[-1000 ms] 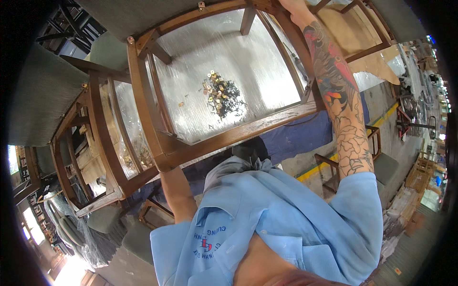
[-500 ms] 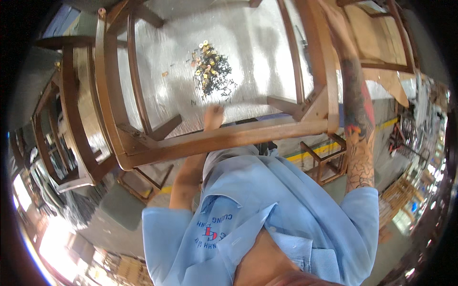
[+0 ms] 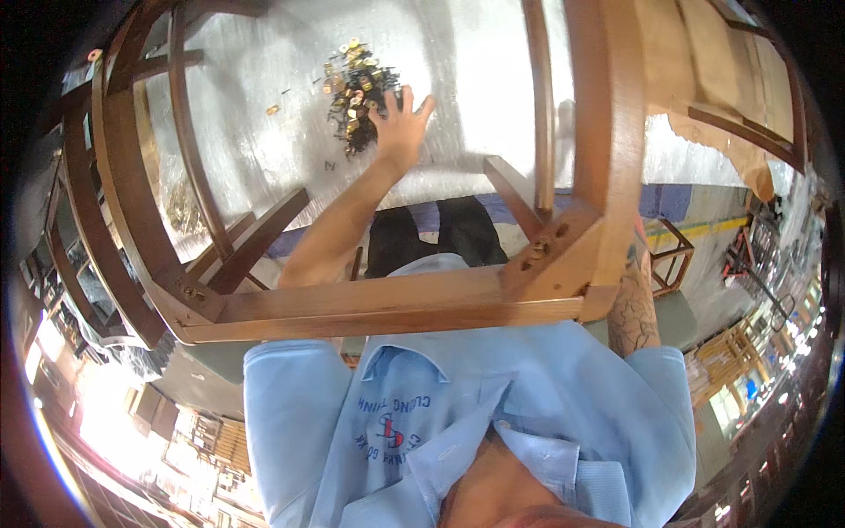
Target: The person uses a pneumatic impact driver to attach screws into the wooden frame of a chair, securing the seat and backrest. The person repeatedly picks up screws, aligns the tool, and drives fasteners into the chair frame.
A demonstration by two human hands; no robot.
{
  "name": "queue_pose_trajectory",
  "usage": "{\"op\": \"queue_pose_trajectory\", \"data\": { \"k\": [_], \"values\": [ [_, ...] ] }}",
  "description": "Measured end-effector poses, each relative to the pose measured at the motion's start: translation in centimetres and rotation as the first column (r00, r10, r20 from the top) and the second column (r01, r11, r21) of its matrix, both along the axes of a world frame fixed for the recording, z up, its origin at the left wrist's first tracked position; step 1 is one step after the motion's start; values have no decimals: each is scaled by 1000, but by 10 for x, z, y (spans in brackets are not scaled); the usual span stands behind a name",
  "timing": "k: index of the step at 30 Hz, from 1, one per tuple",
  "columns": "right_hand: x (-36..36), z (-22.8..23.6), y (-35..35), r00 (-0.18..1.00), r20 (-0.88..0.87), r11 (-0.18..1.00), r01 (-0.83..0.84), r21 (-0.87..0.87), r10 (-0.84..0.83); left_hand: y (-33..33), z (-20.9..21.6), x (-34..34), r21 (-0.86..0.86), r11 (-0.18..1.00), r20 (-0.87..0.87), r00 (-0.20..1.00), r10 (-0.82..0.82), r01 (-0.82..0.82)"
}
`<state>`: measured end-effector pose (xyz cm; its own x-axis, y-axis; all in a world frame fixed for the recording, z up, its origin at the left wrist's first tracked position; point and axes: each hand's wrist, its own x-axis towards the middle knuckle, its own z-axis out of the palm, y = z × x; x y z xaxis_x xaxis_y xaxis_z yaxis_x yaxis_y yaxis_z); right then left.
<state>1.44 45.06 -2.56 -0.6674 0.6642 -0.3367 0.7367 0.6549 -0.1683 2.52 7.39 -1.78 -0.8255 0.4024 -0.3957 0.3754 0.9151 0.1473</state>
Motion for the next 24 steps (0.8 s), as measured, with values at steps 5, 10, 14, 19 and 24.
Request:
{"op": "queue_pose_trajectory", "data": {
  "k": [5,10,14,19,24],
  "values": [
    [6,-24,3,993,-115,994,-10,111,23,-13,-8,13,147,988,-4,999,-49,50],
    [12,-33,4,990,-141,985,30,168,-6,-38,-36,-10,476,872,-19,990,140,-114],
    [7,-28,1,986,-125,992,-105,70,113,-53,-10,-27,191,-187,927,114,358,-964],
    [16,-30,29,972,-232,670,-156,-726,-25,-93,-20,-26,-253,-418,911,-70,-407,-873],
    [30,2,5,926,22,256,127,-958,-378,-105,-19,-5,-235,-609,774,232,-588,-758]
  ]
}}
